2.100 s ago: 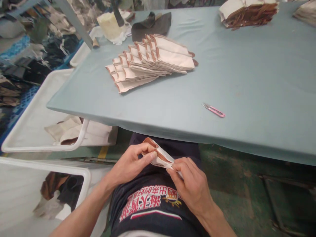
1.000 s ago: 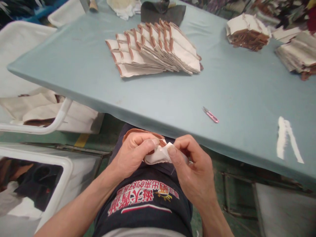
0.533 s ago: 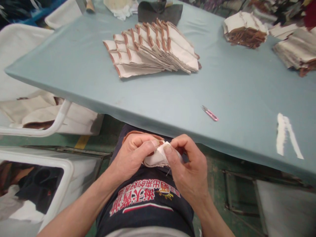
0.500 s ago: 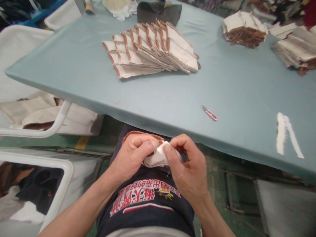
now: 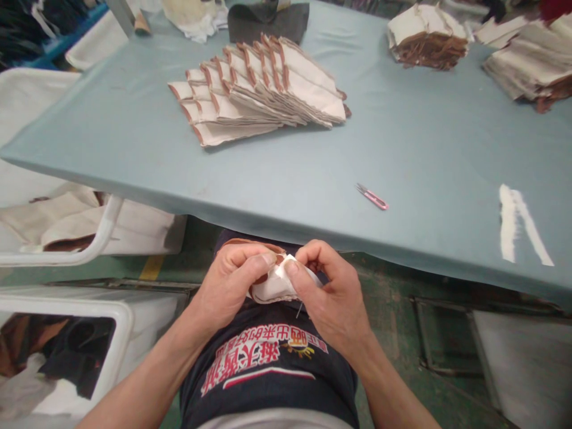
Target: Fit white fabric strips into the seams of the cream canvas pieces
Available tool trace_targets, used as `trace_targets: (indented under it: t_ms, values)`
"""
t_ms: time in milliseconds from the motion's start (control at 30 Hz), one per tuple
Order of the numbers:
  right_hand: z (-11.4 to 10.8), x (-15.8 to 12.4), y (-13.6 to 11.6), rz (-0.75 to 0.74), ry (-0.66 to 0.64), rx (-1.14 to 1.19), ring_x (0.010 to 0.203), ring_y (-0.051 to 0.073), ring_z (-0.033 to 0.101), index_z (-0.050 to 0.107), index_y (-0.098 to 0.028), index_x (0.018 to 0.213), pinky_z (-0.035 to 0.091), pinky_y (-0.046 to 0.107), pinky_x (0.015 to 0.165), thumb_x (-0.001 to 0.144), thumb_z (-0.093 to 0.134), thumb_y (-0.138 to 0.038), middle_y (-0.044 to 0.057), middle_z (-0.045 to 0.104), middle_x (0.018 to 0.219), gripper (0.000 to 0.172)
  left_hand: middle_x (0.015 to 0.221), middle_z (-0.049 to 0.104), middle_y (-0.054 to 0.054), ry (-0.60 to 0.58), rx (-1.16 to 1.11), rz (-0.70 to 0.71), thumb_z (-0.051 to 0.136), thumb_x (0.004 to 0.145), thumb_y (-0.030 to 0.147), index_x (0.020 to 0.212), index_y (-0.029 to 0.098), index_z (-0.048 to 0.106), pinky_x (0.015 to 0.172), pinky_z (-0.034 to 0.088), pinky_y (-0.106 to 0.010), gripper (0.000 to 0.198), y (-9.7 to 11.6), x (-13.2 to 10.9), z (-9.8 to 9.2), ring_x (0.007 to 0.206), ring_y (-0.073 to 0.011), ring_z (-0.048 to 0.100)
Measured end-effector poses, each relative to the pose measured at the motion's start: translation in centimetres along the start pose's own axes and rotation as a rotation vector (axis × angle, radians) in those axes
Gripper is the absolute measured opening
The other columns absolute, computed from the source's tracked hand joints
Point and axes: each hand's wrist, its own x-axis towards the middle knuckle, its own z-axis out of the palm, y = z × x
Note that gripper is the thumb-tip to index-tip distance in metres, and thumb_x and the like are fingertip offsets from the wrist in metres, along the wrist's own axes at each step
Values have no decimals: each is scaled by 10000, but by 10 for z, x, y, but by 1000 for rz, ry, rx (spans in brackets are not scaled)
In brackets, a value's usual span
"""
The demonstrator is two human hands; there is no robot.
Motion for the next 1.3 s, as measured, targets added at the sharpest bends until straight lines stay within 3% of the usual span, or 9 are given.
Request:
trace_targets:
  t_ms: [233, 400, 533, 667, 900, 1067, 1167, 1300]
  values:
    - [5, 1, 7, 27, 37, -13, 546, 114, 467, 564, -230, 710, 386, 256, 554, 834, 622, -283, -59, 551, 612, 146, 654, 569, -9, 23, 71, 7, 678, 929, 409, 667, 146, 695, 552, 375, -247, 372, -5, -1, 1, 601, -125, 448]
    - [8, 0, 12, 34, 51, -19, 562, 122, 484, 559, -236, 712, 392, 263, 568, 833, 628, -301, -54, 571, 628, 154, 743, 623, -33, -23, 127, 56, 593, 999, 491, 774, 143, 711, 589, 404, -249, 431, -4, -4, 1, 656, -142, 497]
    - [7, -2, 14, 0, 37, 17, 564, 120, 488, 557, -231, 714, 391, 260, 566, 843, 626, -288, -50, 579, 633, 156, 797, 671, -36, -83, 205, 52, 687, 914, 384, 799, 144, 696, 660, 458, -245, 266, 11, -7, 6, 720, -156, 567]
    - [6, -3, 18, 13, 6, 105, 593, 124, 493, 547, -225, 715, 403, 262, 595, 858, 636, -296, -43, 568, 652, 183, 716, 644, -9, -16, 318, 94, 654, 845, 278, 728, 148, 661, 621, 440, -232, 175, 21, -7, 16, 664, -136, 546]
    - [3, -1, 39, 374, -361, 676, 567, 103, 379, 528, -217, 791, 318, 220, 523, 855, 728, -533, -53, 501, 667, 379, 604, 557, 22, 109, 391, 110, 590, 754, 236, 672, 160, 646, 535, 365, -235, 126, 13, -8, 28, 565, -117, 456]
    - [4, 4, 52, 573, -540, 847, 580, 106, 370, 555, -209, 770, 333, 219, 533, 683, 848, -563, -45, 487, 690, 468, 579, 471, 44, 104, 394, 106, 527, 704, 197, 623, 184, 552, 507, 298, -233, 86, 7, -9, 34, 542, -105, 383]
    - [8, 10, 57, 553, -579, 863, 587, 108, 379, 533, -211, 746, 352, 226, 544, 628, 873, -606, -42, 485, 700, 535, 584, 434, 49, 43, 229, 52, 531, 693, 218, 604, 197, 488, 517, 295, -235, 102, 0, -2, 31, 551, -106, 363]
    - [10, 14, 60, 456, -557, 826, 577, 93, 332, 471, -219, 746, 300, 210, 524, 686, 860, -633, -69, 425, 681, 571, 622, 462, 46, -49, 37, -19, 562, 682, 226, 636, 190, 512, 520, 294, -231, 77, -5, 10, 17, 559, -103, 371]
